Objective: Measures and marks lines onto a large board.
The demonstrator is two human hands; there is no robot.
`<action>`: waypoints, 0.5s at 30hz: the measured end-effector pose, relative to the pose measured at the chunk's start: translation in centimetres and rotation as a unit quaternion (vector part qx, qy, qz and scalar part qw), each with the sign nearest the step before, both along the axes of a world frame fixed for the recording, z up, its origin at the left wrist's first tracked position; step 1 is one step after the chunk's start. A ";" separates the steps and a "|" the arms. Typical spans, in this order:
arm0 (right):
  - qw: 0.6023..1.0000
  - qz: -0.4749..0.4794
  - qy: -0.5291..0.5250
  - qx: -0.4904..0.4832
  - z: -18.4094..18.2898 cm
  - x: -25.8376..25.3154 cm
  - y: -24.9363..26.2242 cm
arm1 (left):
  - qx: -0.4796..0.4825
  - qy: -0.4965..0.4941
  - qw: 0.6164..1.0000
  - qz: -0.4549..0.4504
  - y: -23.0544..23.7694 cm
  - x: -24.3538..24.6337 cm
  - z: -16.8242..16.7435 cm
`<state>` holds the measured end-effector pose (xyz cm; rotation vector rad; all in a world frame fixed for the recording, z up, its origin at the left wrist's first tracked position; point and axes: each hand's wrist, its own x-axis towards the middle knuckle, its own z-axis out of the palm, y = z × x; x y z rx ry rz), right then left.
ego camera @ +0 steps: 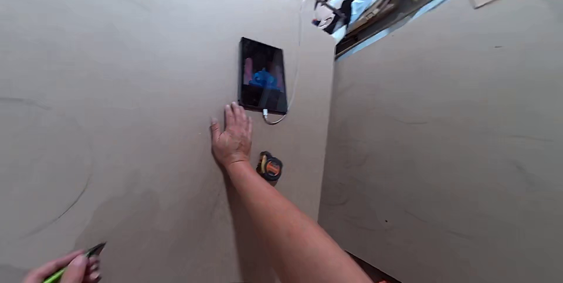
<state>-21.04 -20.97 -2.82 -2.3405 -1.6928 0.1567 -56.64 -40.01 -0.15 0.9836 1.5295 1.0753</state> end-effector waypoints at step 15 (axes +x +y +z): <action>0.999 0.026 0.008 0.017 0.8 0.3 0.2 | -0.020 0.120 0.987 0.102 0.8 2.6 2.4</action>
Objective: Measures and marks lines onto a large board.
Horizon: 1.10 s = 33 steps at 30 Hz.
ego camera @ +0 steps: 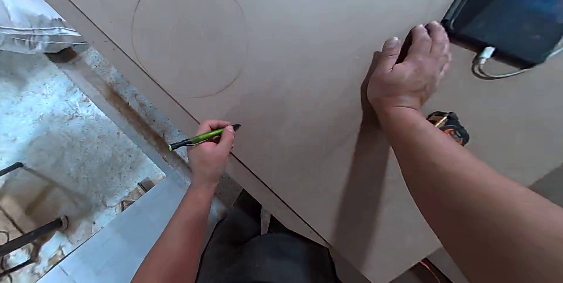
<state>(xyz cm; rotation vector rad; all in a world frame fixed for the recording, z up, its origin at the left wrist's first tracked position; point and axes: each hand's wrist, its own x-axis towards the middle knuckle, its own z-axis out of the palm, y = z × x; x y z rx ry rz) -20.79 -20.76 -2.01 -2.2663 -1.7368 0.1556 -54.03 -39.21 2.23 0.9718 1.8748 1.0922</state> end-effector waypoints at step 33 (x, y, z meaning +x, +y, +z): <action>1.000 -0.008 0.001 -0.005 0.1 0.0 0.2 | 0.036 -0.005 0.999 -0.009 10.2 -2.4 -0.6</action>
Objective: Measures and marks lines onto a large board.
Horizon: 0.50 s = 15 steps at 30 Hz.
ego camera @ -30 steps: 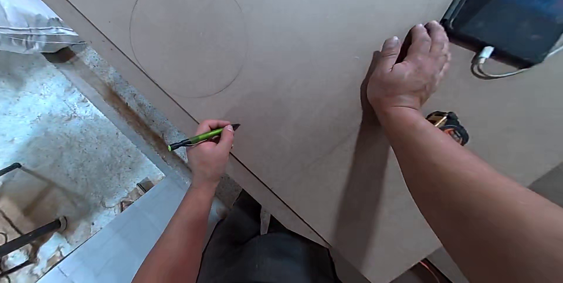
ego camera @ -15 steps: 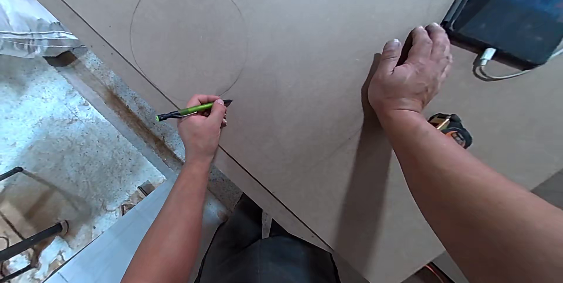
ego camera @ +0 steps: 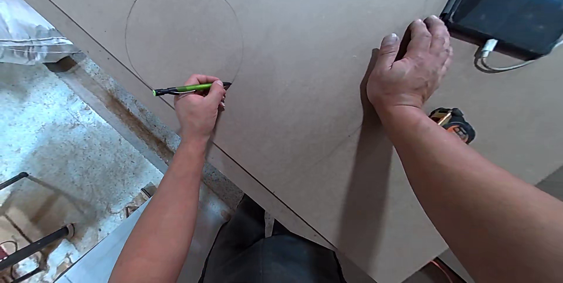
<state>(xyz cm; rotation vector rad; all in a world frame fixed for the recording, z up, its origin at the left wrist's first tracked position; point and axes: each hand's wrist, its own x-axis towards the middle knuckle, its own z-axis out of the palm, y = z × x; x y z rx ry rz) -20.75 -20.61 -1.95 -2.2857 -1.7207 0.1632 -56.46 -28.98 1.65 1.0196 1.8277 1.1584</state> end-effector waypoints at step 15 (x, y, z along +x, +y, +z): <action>1.000 0.000 0.007 -0.008 0.2 -0.1 0.0 | 0.006 -0.009 1.000 0.000 -1.7 -0.1 0.2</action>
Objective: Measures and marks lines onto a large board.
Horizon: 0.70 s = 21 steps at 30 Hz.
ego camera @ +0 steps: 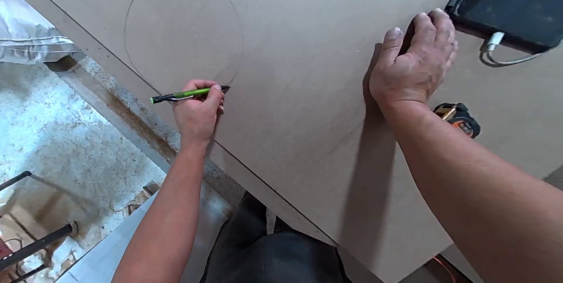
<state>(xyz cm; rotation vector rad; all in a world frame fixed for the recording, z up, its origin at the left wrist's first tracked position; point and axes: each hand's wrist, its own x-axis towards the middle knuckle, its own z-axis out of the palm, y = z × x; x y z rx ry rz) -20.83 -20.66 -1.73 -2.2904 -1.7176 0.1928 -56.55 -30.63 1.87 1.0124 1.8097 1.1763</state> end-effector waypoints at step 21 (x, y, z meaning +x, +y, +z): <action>1.000 0.007 -0.006 0.005 -0.3 0.2 0.1 | -0.009 0.015 1.000 0.010 -2.2 0.0 0.0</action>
